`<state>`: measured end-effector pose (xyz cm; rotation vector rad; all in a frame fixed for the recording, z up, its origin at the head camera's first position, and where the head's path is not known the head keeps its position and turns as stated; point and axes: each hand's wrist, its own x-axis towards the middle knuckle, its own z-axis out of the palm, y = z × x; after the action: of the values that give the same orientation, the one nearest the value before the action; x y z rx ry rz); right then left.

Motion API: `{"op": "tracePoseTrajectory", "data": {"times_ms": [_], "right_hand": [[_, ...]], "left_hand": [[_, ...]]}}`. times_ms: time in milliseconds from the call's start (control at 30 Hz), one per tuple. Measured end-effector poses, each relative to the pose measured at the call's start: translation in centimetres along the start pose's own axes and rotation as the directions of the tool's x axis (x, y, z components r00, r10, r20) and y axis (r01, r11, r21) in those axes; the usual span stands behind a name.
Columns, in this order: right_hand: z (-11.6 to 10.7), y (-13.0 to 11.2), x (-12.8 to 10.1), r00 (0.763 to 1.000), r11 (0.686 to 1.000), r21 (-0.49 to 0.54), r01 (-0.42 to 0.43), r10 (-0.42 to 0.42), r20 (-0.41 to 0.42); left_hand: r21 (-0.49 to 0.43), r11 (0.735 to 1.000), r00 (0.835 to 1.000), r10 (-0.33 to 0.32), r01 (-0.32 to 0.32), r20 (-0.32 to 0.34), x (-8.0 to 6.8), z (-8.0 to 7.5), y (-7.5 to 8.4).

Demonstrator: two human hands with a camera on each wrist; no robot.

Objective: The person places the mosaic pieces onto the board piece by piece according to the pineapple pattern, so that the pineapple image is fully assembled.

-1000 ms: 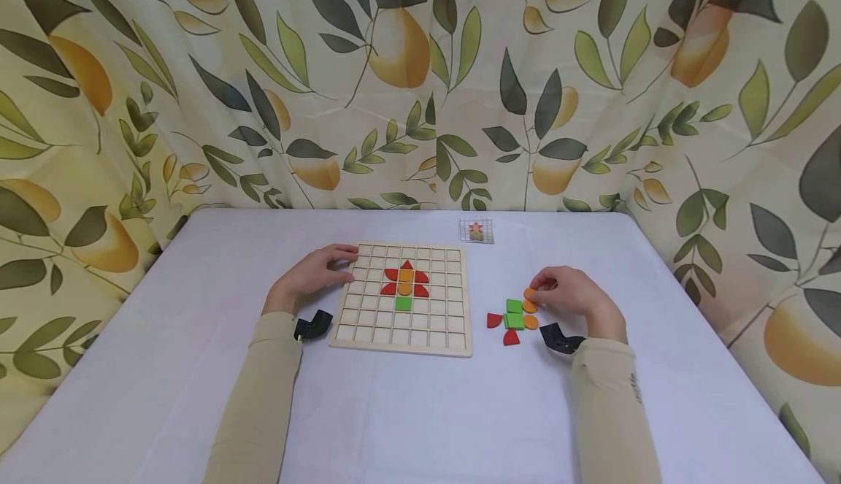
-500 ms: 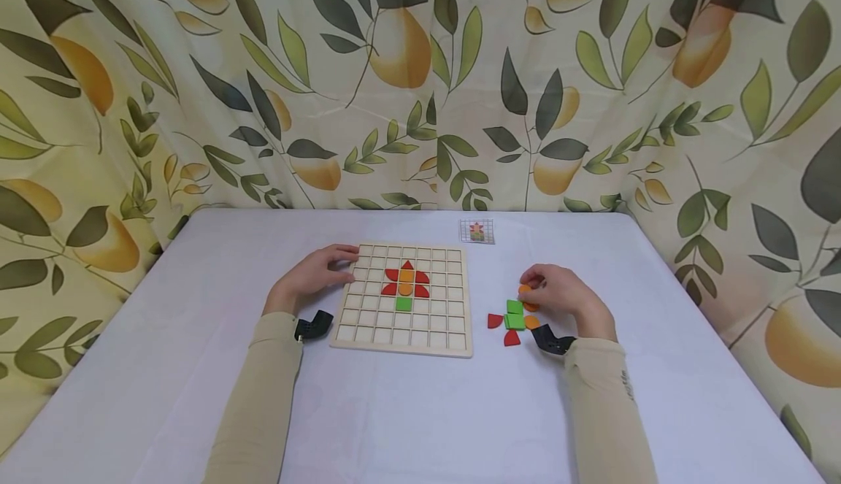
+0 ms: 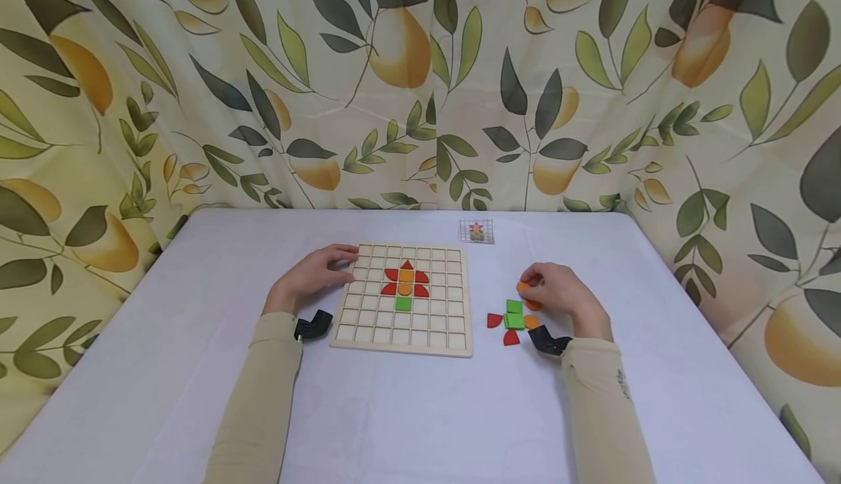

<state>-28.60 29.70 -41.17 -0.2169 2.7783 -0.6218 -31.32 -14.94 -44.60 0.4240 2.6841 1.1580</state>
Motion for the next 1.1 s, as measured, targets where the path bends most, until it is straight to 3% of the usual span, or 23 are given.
{"op": "tracePoseTrajectory", "data": {"times_ms": [233,433,600,833,1100], "right_hand": [[0.4,-1.5,0.3,0.998,0.998,0.039,0.053,-0.052,-0.039],[2.3,-6.4,1.2,0.983,0.981,0.098,0.169,-0.16,-0.095],[4.7,-10.9,2.0,0.943,0.939,0.091,0.331,-0.325,-0.075],[7.3,-15.0,2.5,0.864,0.862,0.059,0.503,-0.501,-0.047],[8.6,-17.1,2.5,0.847,0.846,0.034,0.532,-0.531,-0.03]], "left_hand": [[0.009,1.0,1.0,0.001,-0.001,0.0,-0.1,-0.2,-0.1],[0.014,1.0,1.0,0.003,-0.003,0.0,-0.1,-0.2,-0.2],[0.009,1.0,1.0,0.009,-0.009,0.002,0.0,-0.2,-0.3],[0.024,1.0,1.0,0.009,-0.009,0.003,0.0,-0.1,-0.1],[0.04,0.999,1.0,0.012,-0.012,0.009,-0.1,-0.2,-0.1]]}}
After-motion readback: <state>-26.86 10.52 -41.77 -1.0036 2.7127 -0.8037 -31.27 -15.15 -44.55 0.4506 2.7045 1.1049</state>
